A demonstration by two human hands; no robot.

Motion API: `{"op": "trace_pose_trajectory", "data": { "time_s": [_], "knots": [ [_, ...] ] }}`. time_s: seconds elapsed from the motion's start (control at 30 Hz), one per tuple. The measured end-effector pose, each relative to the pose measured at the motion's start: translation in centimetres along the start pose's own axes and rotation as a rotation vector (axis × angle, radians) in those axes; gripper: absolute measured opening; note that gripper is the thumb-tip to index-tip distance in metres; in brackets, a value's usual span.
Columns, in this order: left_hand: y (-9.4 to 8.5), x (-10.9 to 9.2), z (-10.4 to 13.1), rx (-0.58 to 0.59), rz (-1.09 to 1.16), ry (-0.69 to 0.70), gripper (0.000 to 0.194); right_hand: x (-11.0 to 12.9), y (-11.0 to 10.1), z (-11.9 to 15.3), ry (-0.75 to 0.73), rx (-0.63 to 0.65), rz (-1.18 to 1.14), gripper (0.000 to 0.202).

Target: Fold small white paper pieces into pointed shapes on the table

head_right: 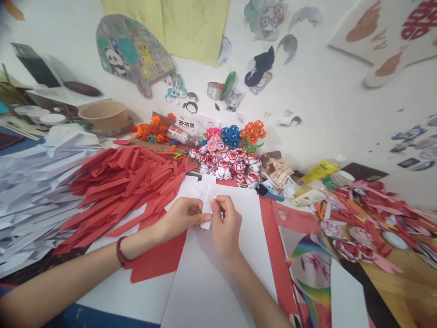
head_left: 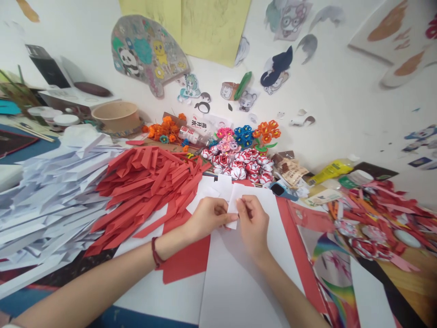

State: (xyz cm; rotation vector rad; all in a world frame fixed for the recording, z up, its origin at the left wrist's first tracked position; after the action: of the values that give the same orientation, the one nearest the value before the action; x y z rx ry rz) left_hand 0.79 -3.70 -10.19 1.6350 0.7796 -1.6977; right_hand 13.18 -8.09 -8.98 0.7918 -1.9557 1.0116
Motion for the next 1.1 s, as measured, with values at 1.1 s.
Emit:
{"op": "trace_pose_trajectory", "data": {
  "time_s": [1.1],
  "knots": [
    [0.1, -0.8, 0.3, 0.0, -0.318, 0.138, 0.027, -0.4, -0.6, -0.4, 0.043, -0.041, -0.062, 0.022]
  ]
}}
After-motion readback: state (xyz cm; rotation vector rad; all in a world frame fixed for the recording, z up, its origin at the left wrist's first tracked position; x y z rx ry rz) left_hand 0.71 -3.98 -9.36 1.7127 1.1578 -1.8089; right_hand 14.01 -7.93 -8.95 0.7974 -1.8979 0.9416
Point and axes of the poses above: each hand's wrist, its own z-axis away from the middle knuckle, its own y-axis out of the palm, x = y × z, the point moved 4 cm from there along -z, towards the middle knuckle
